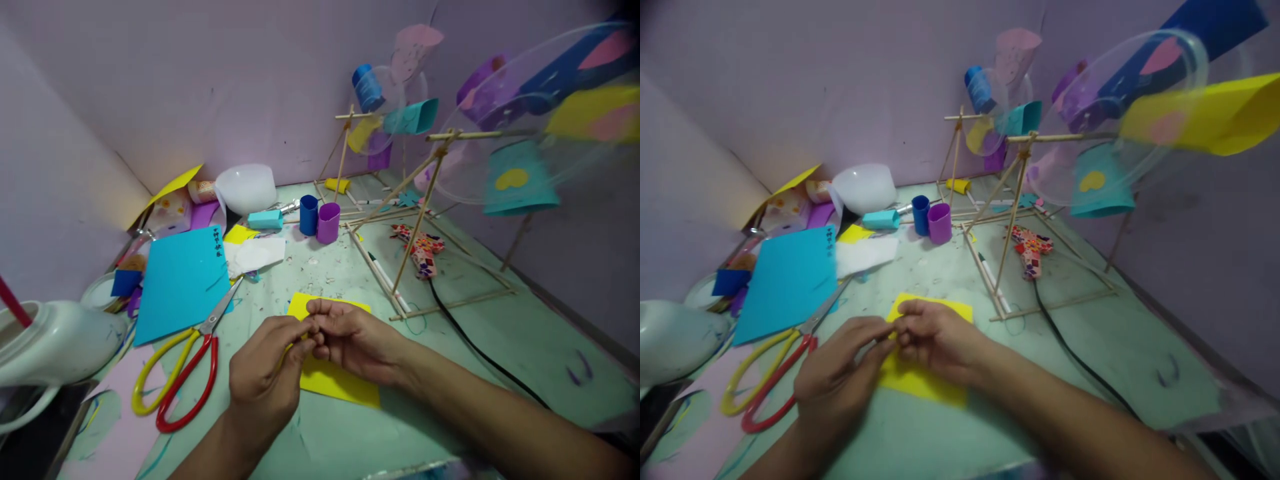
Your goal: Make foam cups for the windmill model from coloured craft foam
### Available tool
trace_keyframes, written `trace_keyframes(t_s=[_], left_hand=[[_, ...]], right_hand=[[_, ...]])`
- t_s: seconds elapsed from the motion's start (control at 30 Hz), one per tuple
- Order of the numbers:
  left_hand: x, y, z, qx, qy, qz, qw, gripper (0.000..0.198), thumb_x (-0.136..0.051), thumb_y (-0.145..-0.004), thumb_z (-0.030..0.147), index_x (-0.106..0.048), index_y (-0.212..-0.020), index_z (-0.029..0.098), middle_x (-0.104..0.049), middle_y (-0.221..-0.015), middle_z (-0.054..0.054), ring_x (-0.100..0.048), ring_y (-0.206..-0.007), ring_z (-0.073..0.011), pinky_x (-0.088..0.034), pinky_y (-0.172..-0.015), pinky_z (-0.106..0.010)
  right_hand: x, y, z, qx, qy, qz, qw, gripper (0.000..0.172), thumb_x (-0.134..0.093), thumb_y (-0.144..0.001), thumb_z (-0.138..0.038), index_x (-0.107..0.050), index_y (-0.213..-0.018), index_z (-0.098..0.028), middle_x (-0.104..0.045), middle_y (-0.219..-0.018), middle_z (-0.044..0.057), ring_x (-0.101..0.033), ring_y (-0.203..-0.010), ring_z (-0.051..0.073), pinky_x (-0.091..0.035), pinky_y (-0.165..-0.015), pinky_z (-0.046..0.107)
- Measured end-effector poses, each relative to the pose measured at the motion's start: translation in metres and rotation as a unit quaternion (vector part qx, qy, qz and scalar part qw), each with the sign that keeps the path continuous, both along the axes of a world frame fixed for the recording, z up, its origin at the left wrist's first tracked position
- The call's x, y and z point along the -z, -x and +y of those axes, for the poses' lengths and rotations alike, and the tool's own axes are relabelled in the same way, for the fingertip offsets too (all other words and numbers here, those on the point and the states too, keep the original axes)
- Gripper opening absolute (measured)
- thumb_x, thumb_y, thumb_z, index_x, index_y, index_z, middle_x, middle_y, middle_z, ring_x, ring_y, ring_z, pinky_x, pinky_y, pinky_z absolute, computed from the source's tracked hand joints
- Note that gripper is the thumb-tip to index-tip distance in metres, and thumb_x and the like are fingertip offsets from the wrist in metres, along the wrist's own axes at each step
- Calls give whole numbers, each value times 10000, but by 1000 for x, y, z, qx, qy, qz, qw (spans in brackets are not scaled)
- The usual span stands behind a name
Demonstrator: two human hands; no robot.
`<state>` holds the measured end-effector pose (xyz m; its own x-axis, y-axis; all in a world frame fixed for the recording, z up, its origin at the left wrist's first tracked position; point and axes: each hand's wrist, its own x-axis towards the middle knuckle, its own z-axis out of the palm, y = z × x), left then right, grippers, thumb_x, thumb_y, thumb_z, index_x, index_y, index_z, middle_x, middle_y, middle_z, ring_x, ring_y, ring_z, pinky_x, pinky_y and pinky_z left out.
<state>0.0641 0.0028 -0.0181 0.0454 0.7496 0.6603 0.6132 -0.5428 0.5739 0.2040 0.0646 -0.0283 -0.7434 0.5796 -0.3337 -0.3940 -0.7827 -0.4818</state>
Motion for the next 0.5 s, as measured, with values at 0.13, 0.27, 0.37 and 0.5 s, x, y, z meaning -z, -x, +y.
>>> trace_keyframes(t_s=[0.13,0.27,0.37,0.5], left_hand=[[3,6,0,-24,-27,25,999,196,-582,-758,-19,-629,-846,149,-635,-784,-12,-609,-728,-82,-493,-676,-163],[1,12,1,-66,-33,64,995,150,-560,-774,2,-554,-792,150,-588,-740,-7,-565,-710,-90,-461,-650,-184],[0,14,4,-60,21,56,996,156,-486,-822,41,-477,-735,171,-527,-697,0,-513,-663,-96,-424,-589,-199],[-2,15,4,-28,67,9,997,177,-409,-862,85,-417,-717,186,-462,-693,3,-461,-648,-108,-391,-575,-229]], right_hand=[[5,4,-7,-1,-11,35,999,290,-774,-618,-130,-597,-848,-125,-658,-706,-4,-615,-614,71,-476,-627,174],[2,3,-8,1,-49,49,998,317,-783,-625,-145,-612,-891,-119,-686,-806,25,-657,-712,92,-495,-742,205],[-3,3,-9,3,-92,39,995,315,-779,-638,-168,-613,-903,-132,-685,-858,34,-658,-763,99,-487,-780,224],[-6,2,-7,16,-203,6,979,262,-733,-695,-221,-619,-925,-167,-668,-941,45,-628,-883,124,-470,-840,273]])
